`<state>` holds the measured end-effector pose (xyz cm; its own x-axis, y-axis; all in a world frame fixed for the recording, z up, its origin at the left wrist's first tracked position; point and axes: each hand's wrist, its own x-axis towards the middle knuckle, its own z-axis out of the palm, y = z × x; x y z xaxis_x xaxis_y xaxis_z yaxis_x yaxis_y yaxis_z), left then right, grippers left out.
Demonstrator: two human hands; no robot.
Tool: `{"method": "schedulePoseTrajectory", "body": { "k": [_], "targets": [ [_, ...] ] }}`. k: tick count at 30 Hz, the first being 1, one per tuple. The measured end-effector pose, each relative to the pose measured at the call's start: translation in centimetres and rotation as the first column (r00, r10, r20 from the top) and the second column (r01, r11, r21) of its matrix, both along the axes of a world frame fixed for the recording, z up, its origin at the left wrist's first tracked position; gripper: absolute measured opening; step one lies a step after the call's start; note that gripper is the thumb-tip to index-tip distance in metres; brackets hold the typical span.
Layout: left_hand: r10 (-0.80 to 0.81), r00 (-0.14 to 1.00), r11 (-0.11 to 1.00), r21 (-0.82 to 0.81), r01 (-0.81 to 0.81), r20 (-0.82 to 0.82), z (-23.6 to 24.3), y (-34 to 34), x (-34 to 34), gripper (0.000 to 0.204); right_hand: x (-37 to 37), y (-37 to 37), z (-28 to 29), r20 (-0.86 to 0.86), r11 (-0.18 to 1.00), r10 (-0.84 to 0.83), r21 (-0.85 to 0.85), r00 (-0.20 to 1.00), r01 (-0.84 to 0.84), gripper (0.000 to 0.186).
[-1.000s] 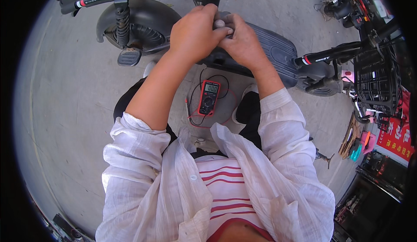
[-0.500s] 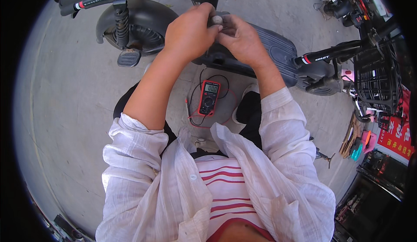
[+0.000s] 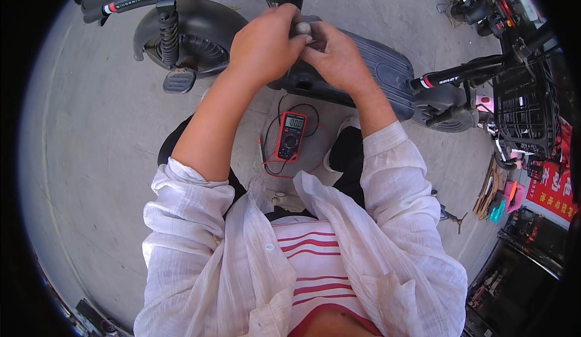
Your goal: The person uses a screwdriver to loosen and tighten bolts on the frame of an electric scooter. They repeatedly adjust the same bolt near the seat post while a multimeter rests on the floor nearby.
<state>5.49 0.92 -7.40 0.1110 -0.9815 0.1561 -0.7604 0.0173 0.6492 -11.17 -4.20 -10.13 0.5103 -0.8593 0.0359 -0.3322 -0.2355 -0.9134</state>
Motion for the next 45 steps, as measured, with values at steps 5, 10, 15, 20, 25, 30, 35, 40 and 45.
{"method": "schedulePoseTrajectory", "body": {
  "k": [5, 10, 15, 20, 25, 30, 35, 40, 45],
  "targets": [
    [0.010, 0.998, 0.998, -0.058, -0.014, -0.058, -0.5, 0.1, -0.2, 0.032, 0.0, -0.2, 0.3, -0.148, 0.989, 0.013, -0.141, 0.989, -0.034, 0.039],
    [-0.054, 0.997, 0.990, -0.137, 0.047, -0.047, -1.2, -0.1, -0.1, 0.035, -0.3, -1.1, -0.7, -0.207, 0.963, 0.011, -0.261, 0.978, -0.066, 0.042],
    [0.022, 1.000, 0.997, 0.072, -0.023, 0.013, 0.8, 0.1, 0.0, 0.031, -0.1, -0.3, -0.6, -0.101, 0.997, 0.003, -0.071, 0.995, -0.010, 0.045],
    [-0.073, 0.988, 0.993, -0.103, 0.059, -0.135, -1.2, -0.1, 0.0, 0.031, 0.1, -0.3, -0.1, -0.045, 0.998, 0.013, -0.061, 0.999, -0.016, 0.045],
    [-0.024, 0.997, 1.000, 0.007, 0.025, -0.073, -0.1, 0.0, 0.2, 0.035, -0.1, -0.4, -0.1, -0.138, 0.990, -0.006, -0.140, 0.990, -0.014, 0.044],
    [0.016, 1.000, 0.999, 0.047, -0.015, -0.011, 0.8, 0.0, -0.2, 0.035, -0.2, -0.2, 0.2, -0.152, 0.994, 0.030, -0.101, 0.988, -0.046, 0.043],
    [-0.085, 0.995, 0.981, -0.179, 0.075, -0.051, -1.8, -0.4, 0.1, 0.035, -0.1, -0.3, -0.7, -0.031, 0.995, 0.016, -0.099, 0.999, -0.019, 0.043],
    [0.024, 0.999, 0.995, 0.095, -0.021, -0.030, 1.1, 0.0, 0.0, 0.033, -0.1, 0.0, -0.3, -0.060, 0.999, 0.000, -0.049, 0.998, -0.003, 0.044],
    [0.032, 0.999, 0.999, 0.040, -0.032, -0.007, 0.6, 0.1, -0.6, 0.031, -0.1, -0.1, 0.8, -0.184, 0.995, 0.043, -0.082, 0.982, -0.059, 0.047]
  ]
}}
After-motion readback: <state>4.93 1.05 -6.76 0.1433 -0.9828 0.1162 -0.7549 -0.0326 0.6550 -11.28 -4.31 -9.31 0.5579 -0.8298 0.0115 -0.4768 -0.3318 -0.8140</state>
